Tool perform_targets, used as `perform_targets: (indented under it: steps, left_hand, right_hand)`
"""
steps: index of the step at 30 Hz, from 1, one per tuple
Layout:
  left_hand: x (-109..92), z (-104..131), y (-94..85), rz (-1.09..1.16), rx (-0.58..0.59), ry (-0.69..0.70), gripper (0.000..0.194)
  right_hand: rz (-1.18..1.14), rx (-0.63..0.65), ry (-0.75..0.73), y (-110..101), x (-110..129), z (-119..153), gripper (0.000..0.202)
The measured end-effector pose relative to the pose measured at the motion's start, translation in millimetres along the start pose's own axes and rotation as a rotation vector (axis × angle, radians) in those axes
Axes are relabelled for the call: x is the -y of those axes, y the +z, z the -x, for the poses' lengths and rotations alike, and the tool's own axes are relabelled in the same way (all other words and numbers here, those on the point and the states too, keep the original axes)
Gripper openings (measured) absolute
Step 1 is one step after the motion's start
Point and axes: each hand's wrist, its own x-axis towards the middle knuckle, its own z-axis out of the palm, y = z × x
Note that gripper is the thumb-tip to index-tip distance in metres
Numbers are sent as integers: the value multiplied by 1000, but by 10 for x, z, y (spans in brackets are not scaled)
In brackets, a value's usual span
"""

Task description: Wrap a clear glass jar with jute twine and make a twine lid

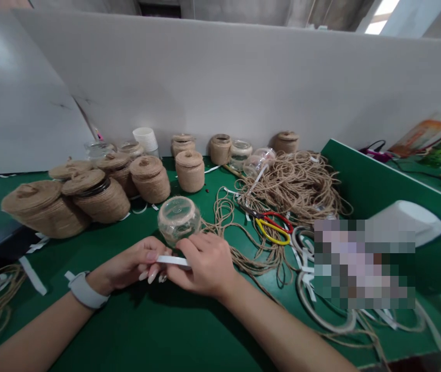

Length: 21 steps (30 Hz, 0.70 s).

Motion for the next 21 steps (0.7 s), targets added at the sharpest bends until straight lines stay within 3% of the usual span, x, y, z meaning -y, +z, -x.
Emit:
perform_targets:
  steps: [6, 12, 21]
  left_hand:
    - [18, -4, -5, -18, 101, -40, 33]
    - [13, -23, 2, -9, 88, -54, 25]
    - [41, -8, -12, 42, 120, -68, 22]
  right_hand:
    - [-136, 15, -11, -17, 13, 12, 19]
    - [-269, 133, 140, 35, -26, 90, 17]
    - [-296, 135, 119, 54, -60, 74, 12]
